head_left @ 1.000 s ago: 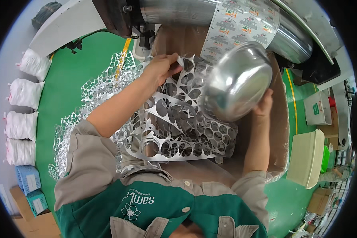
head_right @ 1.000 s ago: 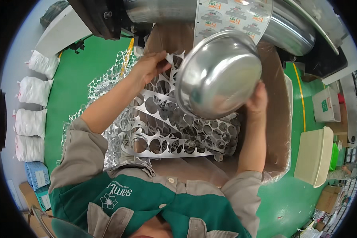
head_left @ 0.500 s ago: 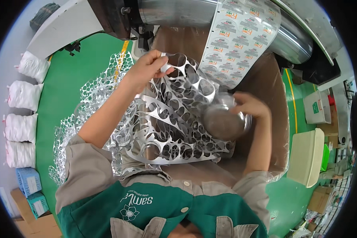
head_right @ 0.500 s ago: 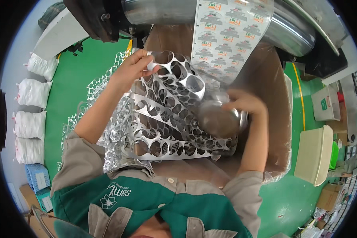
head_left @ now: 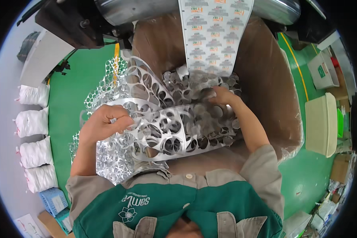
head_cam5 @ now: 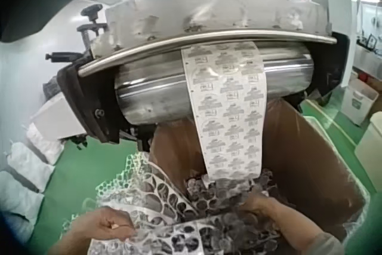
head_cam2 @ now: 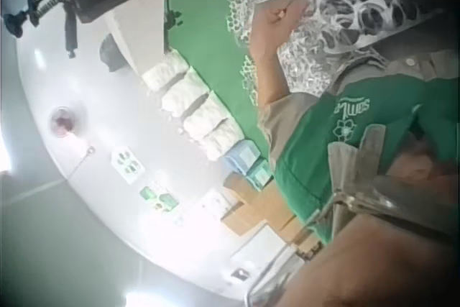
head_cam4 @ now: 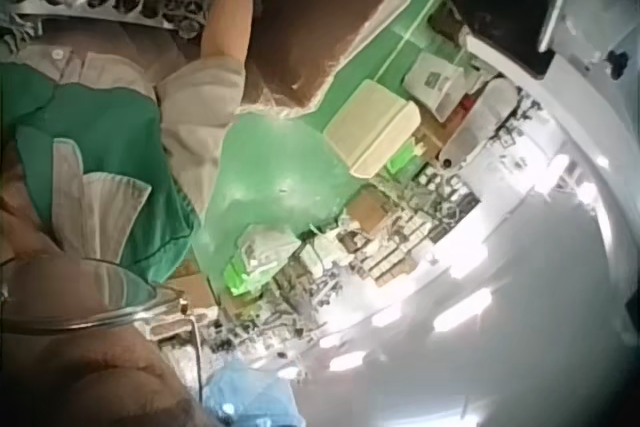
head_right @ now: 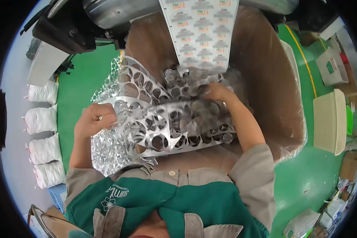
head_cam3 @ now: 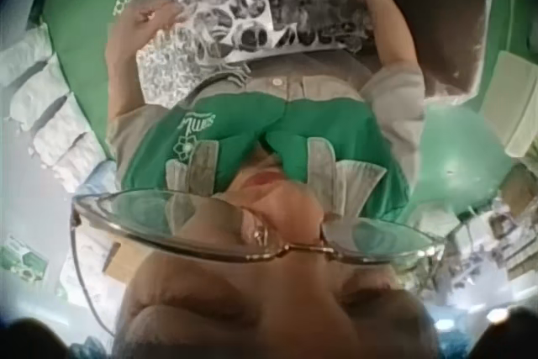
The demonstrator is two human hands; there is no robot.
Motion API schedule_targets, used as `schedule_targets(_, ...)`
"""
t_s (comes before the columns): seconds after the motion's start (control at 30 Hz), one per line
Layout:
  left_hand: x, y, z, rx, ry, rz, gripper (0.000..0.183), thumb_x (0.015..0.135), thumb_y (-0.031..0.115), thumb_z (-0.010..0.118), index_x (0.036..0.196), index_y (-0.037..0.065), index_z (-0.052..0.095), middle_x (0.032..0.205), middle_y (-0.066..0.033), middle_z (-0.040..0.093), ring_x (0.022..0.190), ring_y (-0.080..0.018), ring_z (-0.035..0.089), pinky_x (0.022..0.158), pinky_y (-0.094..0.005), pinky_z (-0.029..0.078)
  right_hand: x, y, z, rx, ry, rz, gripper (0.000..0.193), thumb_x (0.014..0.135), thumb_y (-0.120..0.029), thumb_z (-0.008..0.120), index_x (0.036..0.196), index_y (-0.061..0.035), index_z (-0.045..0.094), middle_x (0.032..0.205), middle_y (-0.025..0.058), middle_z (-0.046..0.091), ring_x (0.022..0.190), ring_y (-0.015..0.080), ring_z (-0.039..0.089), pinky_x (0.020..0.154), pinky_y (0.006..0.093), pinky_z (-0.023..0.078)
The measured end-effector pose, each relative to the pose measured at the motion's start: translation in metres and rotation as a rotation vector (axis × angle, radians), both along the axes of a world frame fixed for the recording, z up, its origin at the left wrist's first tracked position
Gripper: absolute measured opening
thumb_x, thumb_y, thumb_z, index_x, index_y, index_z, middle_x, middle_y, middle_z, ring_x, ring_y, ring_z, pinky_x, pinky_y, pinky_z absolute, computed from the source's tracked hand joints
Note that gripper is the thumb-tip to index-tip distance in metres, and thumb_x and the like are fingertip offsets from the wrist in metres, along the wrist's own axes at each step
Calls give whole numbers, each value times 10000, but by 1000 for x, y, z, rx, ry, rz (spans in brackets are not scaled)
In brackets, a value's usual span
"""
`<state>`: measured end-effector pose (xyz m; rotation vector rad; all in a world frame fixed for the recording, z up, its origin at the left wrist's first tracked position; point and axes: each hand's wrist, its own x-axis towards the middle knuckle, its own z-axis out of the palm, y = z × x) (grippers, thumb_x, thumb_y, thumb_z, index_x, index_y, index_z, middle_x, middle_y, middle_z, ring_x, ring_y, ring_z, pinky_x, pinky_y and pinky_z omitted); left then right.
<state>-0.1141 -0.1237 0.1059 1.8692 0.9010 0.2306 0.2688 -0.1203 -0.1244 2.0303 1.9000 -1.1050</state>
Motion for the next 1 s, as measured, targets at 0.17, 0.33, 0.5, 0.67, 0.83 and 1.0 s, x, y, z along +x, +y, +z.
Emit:
schedule_targets(0.17, 0, 6, -5, 88, 53, 92, 225, 827, 187, 613, 693, 6, 604, 624, -35, 564, 598, -87, 498, 549, -246, 404, -24, -2, 94, -17, -295, 423, 451, 694, -249, 715, 989, 49, 549, 1021, 154, 593, 915, 160, 584, 751, 293, 475)
schedule_targets(0.33, -27, -1, -17, -25, -79, 341, 191, 812, 194, 636, 752, 21, 584, 690, -9, 559, 654, -63, 476, 590, -217, 388, 21, -1, 173, 304, 1351, -138, 613, 691, -324, 739, 1146, 7, 495, 1075, 117, 581, 968, 216, 589, 796, 351, 500)
schedule_targets(0.5, -21, -2, -22, 26, -297, 364, 134, 776, 112, 659, 795, 25, 559, 759, 28, 503, 653, -43, 433, 591, -185, 324, 70, 7, 50, 394, 1773, -960, 397, 845, -388, 574, 1040, -43, 548, 1083, 84, 572, 1057, 199, 529, 904, 351, 430)
schedule_targets(0.67, -12, 4, -9, 109, -279, 288, 107, 787, 91, 637, 827, 37, 554, 750, 25, 466, 677, -48, 404, 606, -204, 308, 99, -17, -70, 293, 247, -616, 741, 682, -450, 668, 1250, -23, 460, 1256, 210, 472, 1152, 342, 457, 956, 361, 377)
schedule_targets(0.83, 10, -1, -8, 286, -291, 289, 56, 854, 86, 540, 870, 33, 533, 935, -40, 548, 747, -75, 457, 665, -201, 365, 14, 15, 75, 375, -196, 32, 464, 641, -336, 701, 992, -53, 591, 990, 182, 597, 957, 337, 557, 814, 410, 444)
schedule_targets(1.0, 3, -8, 17, 291, -392, 292, 107, 895, 109, 456, 888, 9, 493, 1101, -181, 553, 951, -200, 560, 800, -298, 431, 32, -10, 209, 739, 746, -118, 313, 772, -186, 639, 1026, -14, 574, 891, 85, 630, 804, 137, 600, 684, 280, 490)
